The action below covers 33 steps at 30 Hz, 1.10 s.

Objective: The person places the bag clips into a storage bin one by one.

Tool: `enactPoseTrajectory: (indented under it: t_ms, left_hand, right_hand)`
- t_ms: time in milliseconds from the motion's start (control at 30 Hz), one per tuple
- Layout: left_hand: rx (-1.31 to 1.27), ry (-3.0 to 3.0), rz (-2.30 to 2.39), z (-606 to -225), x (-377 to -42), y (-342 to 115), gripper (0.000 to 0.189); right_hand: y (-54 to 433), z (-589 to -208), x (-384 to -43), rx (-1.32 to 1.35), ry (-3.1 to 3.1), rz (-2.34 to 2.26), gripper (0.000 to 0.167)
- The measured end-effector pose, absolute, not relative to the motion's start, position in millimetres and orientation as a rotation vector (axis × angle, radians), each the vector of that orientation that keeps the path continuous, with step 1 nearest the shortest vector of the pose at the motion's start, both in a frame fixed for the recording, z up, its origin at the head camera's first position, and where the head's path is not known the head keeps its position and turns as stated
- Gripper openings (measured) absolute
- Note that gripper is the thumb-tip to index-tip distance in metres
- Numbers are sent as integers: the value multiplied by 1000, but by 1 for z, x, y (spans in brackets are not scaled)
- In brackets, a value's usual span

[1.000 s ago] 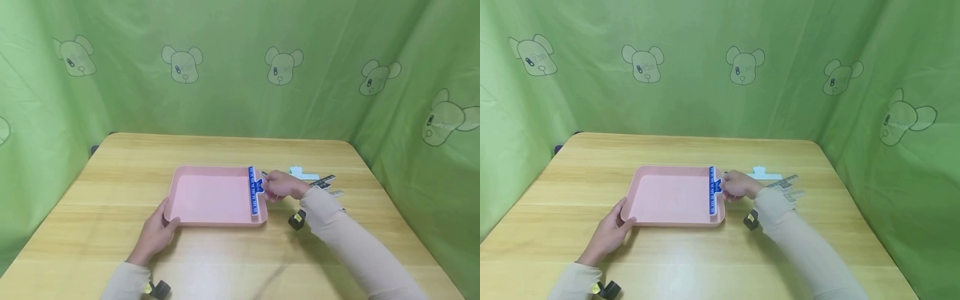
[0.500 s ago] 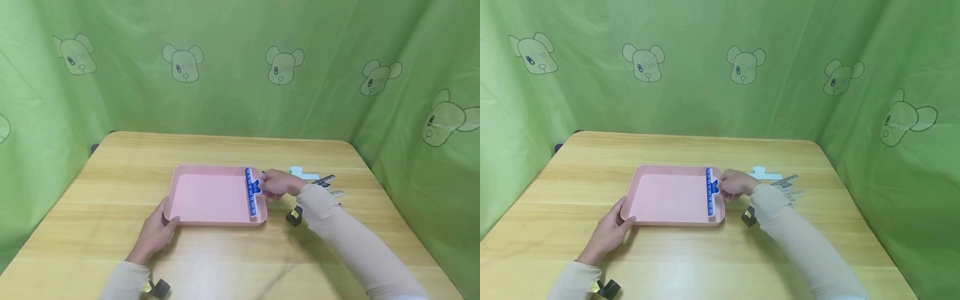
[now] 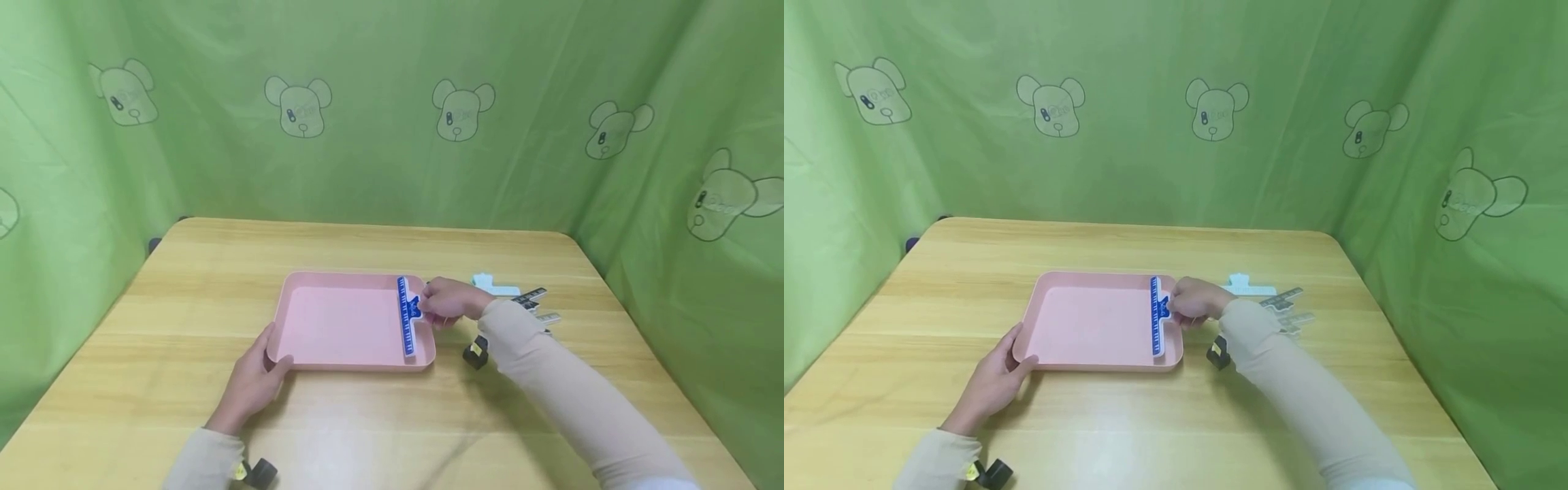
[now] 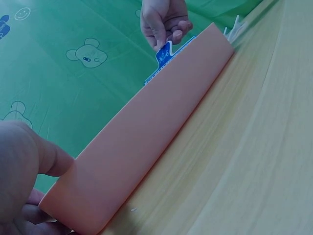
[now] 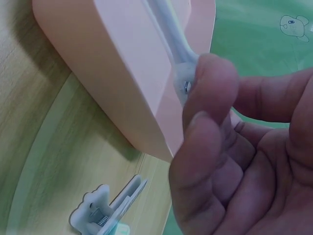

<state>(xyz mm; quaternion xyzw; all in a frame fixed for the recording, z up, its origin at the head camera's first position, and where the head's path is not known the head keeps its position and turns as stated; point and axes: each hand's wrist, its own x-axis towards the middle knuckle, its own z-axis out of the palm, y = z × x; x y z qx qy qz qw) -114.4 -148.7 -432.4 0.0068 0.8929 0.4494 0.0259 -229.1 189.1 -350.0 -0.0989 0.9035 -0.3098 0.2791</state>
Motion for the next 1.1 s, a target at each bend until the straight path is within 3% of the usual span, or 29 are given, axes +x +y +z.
enactPoseTrajectory:
  t_ms: [1100]
  left_hand:
    - [16,2753,1395,-434,-116,-150,73]
  right_hand:
    - [179,-356,-236,-271,2428,-746,22]
